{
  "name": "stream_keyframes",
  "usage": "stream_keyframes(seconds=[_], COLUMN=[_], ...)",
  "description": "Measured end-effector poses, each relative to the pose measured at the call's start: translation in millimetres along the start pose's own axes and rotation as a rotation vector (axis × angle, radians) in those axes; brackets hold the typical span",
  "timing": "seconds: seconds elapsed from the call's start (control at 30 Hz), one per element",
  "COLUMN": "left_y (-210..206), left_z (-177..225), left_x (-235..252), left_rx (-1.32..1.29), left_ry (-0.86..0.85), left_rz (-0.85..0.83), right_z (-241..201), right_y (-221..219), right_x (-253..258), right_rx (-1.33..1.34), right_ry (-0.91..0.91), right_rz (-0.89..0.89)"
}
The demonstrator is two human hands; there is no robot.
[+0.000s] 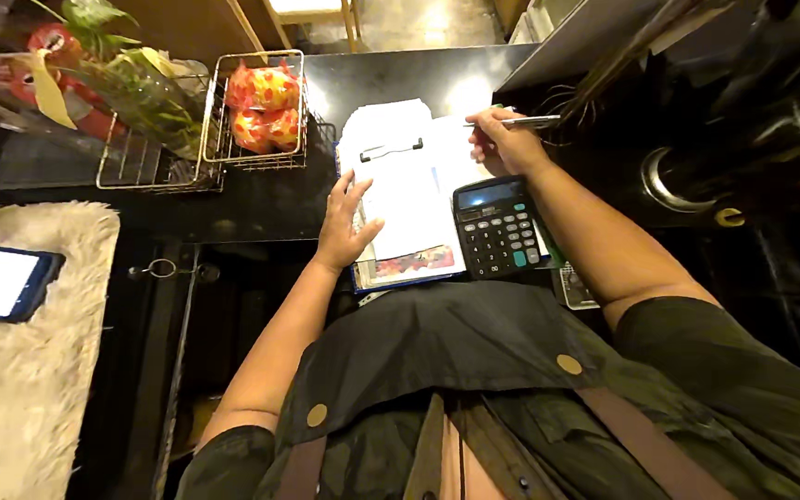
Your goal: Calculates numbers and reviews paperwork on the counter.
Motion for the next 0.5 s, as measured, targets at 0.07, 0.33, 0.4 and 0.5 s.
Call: stream_keyframes(seconds=[0.07,0.33,0.4,0.5], left_y=[-0.6,-1.0,-1.2,-1.0], left_z=[-0.9,-0.4,-0.6,-0.5], left_x=[0.1,0.4,0.3,0.7], left_rx=[0.007,0.019,0.021,0.017], left_ry=[-0.005,-0.004,0.003,0.011], left_rz=[0.001,0.010,0.007,0.005], right_z=[0.7,5.5,10.3,11.7], right_y=[2.0,-0.6,0.7,-1.5], right_x=[6.3,30.4,34.9,36.2], right_rx=[-0.043,-0.083,-0.129,-0.155], right_ry=[0.020,0.070,0.131,0.120], right_rz=[0.063,0.141,0.156,0.184])
Point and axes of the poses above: each hand's wrist, its own x-axis towards the middle knuckle, its own y-axis out of the back of the hand, z = x × y, the point moved 3 cm from there along x, towards the middle knuckle, and after that the axes turned 2 degrees about -x, right-handed, at the moved point
